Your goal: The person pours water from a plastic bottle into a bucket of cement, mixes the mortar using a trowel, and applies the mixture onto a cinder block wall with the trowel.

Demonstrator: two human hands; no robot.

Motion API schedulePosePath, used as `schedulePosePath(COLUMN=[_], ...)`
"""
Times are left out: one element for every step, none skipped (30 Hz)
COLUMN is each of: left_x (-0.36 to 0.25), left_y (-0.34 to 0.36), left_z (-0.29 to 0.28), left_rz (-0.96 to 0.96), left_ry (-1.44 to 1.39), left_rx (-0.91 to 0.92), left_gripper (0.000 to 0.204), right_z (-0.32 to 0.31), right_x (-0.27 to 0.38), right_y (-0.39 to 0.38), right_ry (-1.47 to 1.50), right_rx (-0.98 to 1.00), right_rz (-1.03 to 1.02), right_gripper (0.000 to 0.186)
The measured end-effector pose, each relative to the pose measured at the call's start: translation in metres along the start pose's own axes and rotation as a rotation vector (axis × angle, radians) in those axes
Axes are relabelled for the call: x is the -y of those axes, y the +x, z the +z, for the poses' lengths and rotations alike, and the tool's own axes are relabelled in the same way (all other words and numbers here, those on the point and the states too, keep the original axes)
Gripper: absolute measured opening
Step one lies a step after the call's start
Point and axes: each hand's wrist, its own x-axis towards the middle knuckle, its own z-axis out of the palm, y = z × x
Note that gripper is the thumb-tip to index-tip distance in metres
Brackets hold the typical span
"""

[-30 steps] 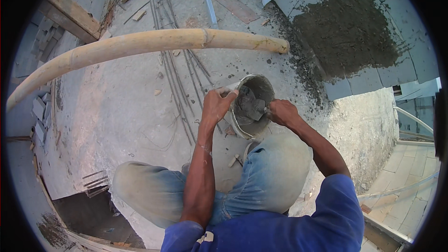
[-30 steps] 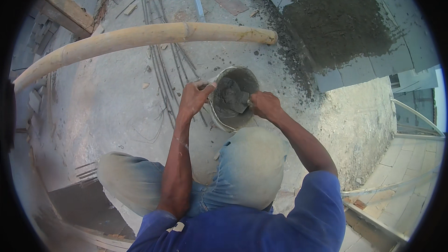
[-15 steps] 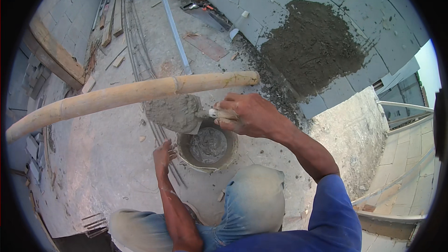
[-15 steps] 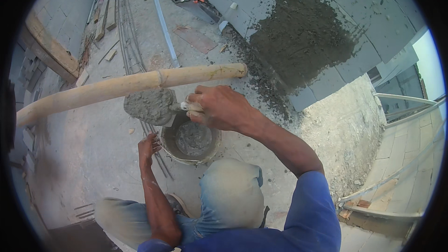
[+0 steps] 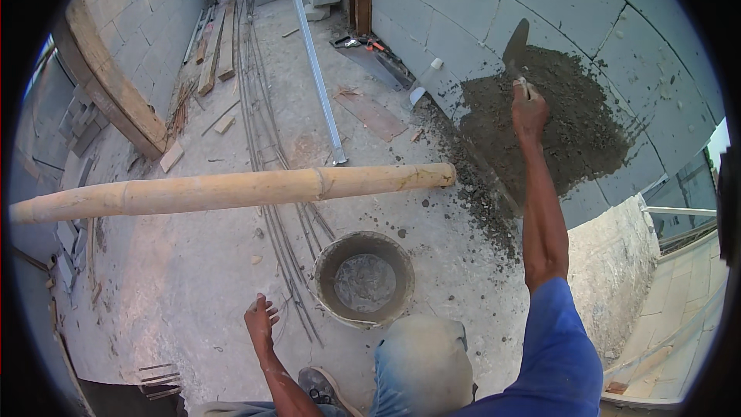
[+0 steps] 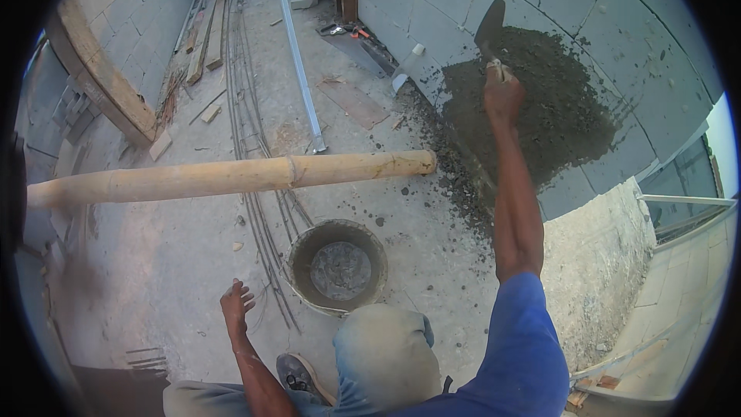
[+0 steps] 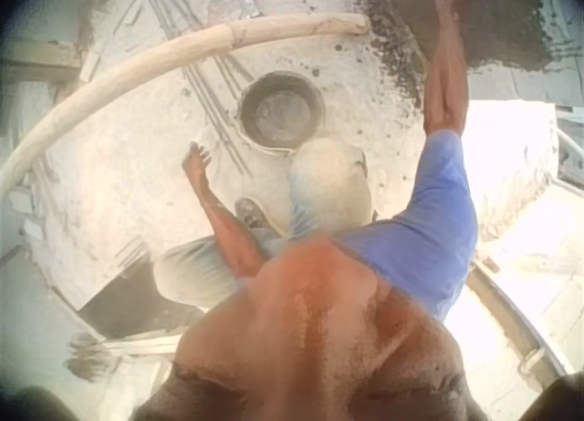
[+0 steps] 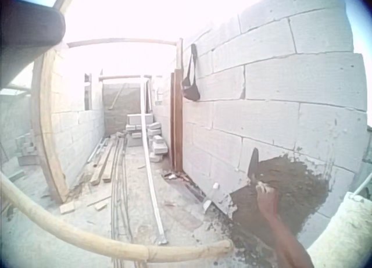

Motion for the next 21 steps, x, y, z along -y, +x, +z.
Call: schedulePosePath(left_x=[-0.002, -0.003, -0.013, -0.014, -0.014, -0.023, -0.031, -0.035, -0.028, -0.033, -0.044, -0.05, -0.048, -0.048, -0.047, -0.053, -0.066, -0.074, -0.076, -0.077, -0.078], left_y=[-0.003, -0.004, 0.0, 0.005, 0.01, 0.011, 0.01, 0.012, 0.031, 0.027, 0.017, 0.007, 0.002, 0.0, -0.006, -0.02, -0.038, -0.053, -0.065, -0.075, -0.081], left_z=[0.002, 0.009, 0.028, 0.037, 0.044, 0.061, 0.077, 0.091, 0.084, 0.096, 0.115, 0.12, 0.114, 0.112, 0.116, 0.124, 0.132, 0.136, 0.142, 0.147, 0.15], left_rz=[-0.008, -0.017, -0.011, -0.011, -0.015, -0.003, 0.001, 0.022, 0.154, 0.232, 0.262, 0.294, 0.28, 0.317, 0.354, 0.353, 0.374, 0.396, 0.399, 0.45, 0.502], left_ry=[0.041, 0.074, 0.098, 0.102, 0.106, 0.082, 0.059, 0.028, 0.133, 0.233, 0.257, 0.29, 0.303, 0.235, 0.157, 0.147, 0.203, 0.26, 0.249, 0.262, 0.273], left_rx=[0.063, 0.128, 0.21, 0.257, 0.3, 0.35, 0.392, 0.402, 0.422, 0.375, 0.374, 0.355, 0.339, 0.326, 0.331, 0.349, 0.415, 0.473, 0.474, 0.494, 0.514], left_gripper=[0.066, 0.066, 0.066, 0.065, 0.065, 0.064, 0.063, 0.06, 0.056, 0.049, 0.047, 0.046, 0.046, 0.048, 0.05, 0.05, 0.048, 0.046, 0.046, 0.044, 0.042], right_z=[-0.022, -0.043, -0.07, -0.081, -0.093, -0.105, -0.118, -0.129, -0.134, -0.138, -0.145, -0.147, -0.14, -0.125, -0.115, -0.103, -0.09, -0.08, -0.071, -0.064, -0.065], right_x=[0.017, 0.031, 0.058, 0.074, 0.087, 0.092, 0.091, 0.088, 0.091, 0.079, 0.064, 0.064, 0.071, 0.075, 0.073, 0.054, 0.032, 0.02, 0.013, 0.01, 0.004], right_y=[0.007, 0.008, 0.01, -0.005, -0.028, -0.048, -0.068, -0.093, -0.121, -0.151, -0.176, -0.205, -0.234, -0.262, -0.286, -0.306, -0.321, -0.332, -0.341, -0.346, -0.346], right_ry=[0.08, 0.139, 0.192, 0.178, 0.192, 0.205, 0.193, 0.056, -0.047, -0.079, -0.128, -0.253, -0.363, -0.463, -0.585, -0.625, -0.664, -0.678, -0.671, -0.656, -0.659], right_rx=[-0.109, -0.032, 0.024, 0.04, 0.137, 0.228, 0.254, 0.43, 0.623, 0.751, 0.854, 0.979, 1.101, 1.171, 1.234, 1.216, 1.194, 1.188, 1.217, 1.249, 1.245], right_rz=[-0.106, -0.031, 0.037, 0.051, 0.099, 0.142, 0.158, 0.13, 0.097, -0.018, -0.145, -0.188, -0.24, -0.301, -0.359, -0.453, -0.55, -0.555, -0.59, -0.63, -0.644], right_gripper=[0.034, 0.034, 0.034, 0.034, 0.034, 0.033, 0.033, 0.033, 0.033, 0.033, 0.032, 0.028, 0.024, 0.02, 0.017, 0.016, 0.015, 0.015, 0.017, 0.019, 0.019])
